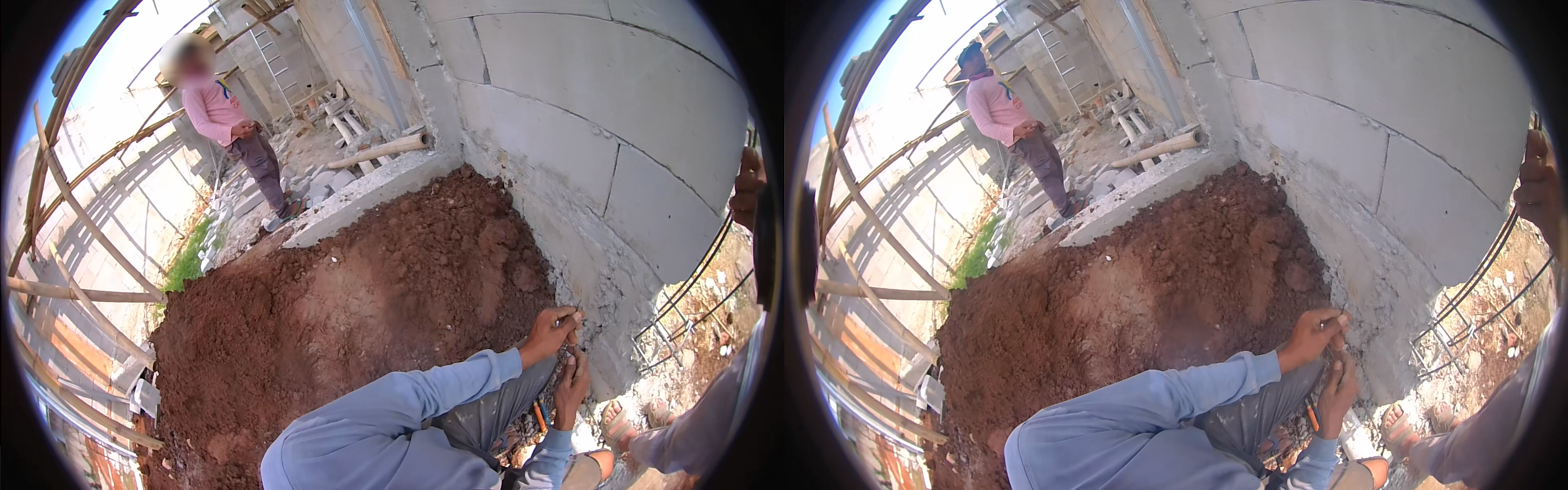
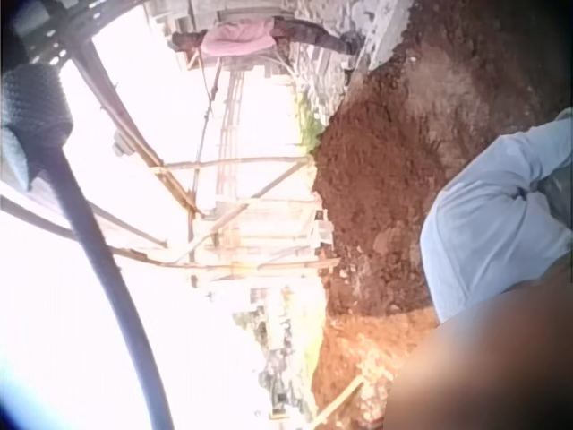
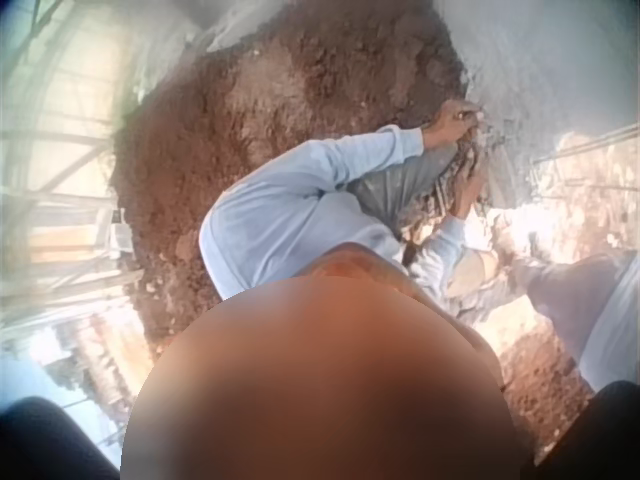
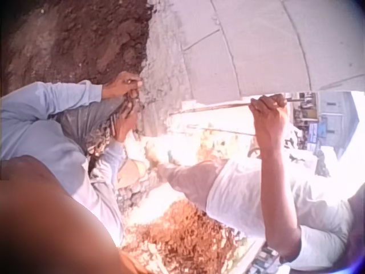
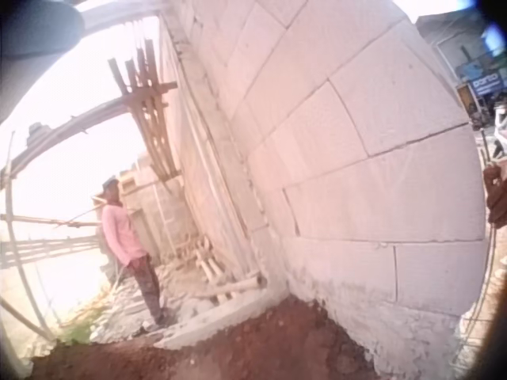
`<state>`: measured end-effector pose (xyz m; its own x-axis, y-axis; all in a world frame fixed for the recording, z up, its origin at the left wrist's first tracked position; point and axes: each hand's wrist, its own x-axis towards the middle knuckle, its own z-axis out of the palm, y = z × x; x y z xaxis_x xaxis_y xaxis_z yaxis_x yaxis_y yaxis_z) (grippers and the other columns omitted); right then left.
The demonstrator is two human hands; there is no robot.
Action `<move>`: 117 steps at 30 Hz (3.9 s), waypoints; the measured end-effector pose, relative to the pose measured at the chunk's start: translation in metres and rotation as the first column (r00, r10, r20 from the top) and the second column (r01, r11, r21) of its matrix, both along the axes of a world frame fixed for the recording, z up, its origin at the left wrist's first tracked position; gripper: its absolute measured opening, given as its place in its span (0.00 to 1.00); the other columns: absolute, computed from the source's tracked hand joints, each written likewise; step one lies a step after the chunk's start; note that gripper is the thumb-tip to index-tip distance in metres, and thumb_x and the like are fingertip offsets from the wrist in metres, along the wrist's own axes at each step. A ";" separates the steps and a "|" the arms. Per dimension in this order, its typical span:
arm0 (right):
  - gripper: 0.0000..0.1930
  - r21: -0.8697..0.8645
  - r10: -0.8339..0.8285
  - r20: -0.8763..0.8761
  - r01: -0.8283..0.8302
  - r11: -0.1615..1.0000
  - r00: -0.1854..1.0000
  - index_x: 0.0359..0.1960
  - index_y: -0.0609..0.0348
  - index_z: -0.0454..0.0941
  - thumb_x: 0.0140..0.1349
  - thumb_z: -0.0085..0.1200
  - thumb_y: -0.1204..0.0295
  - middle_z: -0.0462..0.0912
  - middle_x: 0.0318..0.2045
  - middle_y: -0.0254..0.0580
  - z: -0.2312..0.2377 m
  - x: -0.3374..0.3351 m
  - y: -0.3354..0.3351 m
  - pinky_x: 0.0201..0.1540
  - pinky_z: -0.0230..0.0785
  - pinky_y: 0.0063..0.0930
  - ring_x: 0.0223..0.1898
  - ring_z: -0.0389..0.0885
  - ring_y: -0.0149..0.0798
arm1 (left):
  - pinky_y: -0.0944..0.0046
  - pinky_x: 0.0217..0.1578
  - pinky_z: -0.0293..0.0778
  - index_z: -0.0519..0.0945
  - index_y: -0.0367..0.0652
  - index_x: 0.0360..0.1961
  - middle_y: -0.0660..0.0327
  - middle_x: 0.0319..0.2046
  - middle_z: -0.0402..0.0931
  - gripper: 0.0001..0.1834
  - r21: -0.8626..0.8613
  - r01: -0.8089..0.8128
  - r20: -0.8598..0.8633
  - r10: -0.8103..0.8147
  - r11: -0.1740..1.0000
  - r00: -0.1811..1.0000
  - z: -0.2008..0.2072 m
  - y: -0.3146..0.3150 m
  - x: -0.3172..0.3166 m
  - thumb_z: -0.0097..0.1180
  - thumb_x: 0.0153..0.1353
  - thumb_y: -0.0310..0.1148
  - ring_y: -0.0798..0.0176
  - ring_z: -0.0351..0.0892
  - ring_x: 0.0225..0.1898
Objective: The person uses pliers to cut and bend small metal wires, then wraps them around vertical rebar rods embedded in a concrete wall to secure them. Another worker assists by holding the rebar in place. The task is performed at a construction site with exposed soil and building materials nearby.
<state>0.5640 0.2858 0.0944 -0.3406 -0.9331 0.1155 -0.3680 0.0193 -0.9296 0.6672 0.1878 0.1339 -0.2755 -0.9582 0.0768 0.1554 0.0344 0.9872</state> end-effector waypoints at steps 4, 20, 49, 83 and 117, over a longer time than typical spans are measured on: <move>0.17 -0.053 0.040 0.096 -0.035 0.998 0.995 0.44 0.64 0.77 0.73 0.43 0.62 0.75 0.28 0.40 -0.023 -0.004 -0.001 0.34 0.63 0.28 0.29 0.73 0.33 | 0.71 0.21 0.73 0.81 0.35 0.38 0.63 0.27 0.80 0.19 0.021 0.091 0.056 -0.092 0.996 0.994 0.006 -0.001 0.007 0.51 0.71 0.42 0.74 0.75 0.20; 0.15 0.061 0.361 0.427 -0.425 0.903 0.829 0.33 0.59 0.82 0.64 0.56 0.59 0.68 0.19 0.22 -0.023 -0.072 -0.001 0.24 0.49 0.19 0.21 0.61 0.20 | 0.70 0.20 0.69 0.82 0.38 0.24 0.64 0.17 0.76 0.22 -0.095 0.610 0.117 -0.599 0.787 0.792 -0.003 -0.016 0.015 0.61 0.64 0.48 0.73 0.74 0.19; 0.11 0.178 0.351 0.430 -0.460 0.870 0.832 0.35 0.63 0.81 0.63 0.50 0.68 0.81 0.20 0.36 -0.018 -0.099 0.014 0.31 0.66 0.27 0.24 0.78 0.31 | 0.54 0.26 0.67 0.79 0.37 0.21 0.56 0.20 0.73 0.18 -0.322 0.726 0.635 -0.430 0.607 0.642 0.004 -0.003 0.005 0.68 0.53 0.42 0.51 0.74 0.24; 0.15 0.191 -0.365 -0.513 0.518 0.834 0.777 0.37 0.59 0.86 0.55 0.48 0.68 0.84 0.35 0.61 0.025 -0.193 -0.065 0.48 0.74 0.44 0.41 0.83 0.59 | 0.70 0.23 0.71 0.80 0.37 0.39 0.61 0.30 0.79 0.09 0.569 0.219 -0.149 -0.162 0.792 0.975 -0.095 -0.013 -0.189 0.52 0.61 0.30 0.68 0.78 0.28; 0.13 0.326 0.007 -0.702 0.313 0.892 0.712 0.33 0.61 0.84 0.57 0.50 0.67 0.83 0.31 0.58 0.046 -0.192 -0.061 0.41 0.73 0.48 0.36 0.81 0.60 | 0.59 0.45 0.74 0.76 0.41 0.48 0.57 0.43 0.80 0.13 0.638 0.459 -0.549 -0.053 0.619 0.834 -0.075 -0.032 -0.209 0.56 0.66 0.36 0.60 0.79 0.43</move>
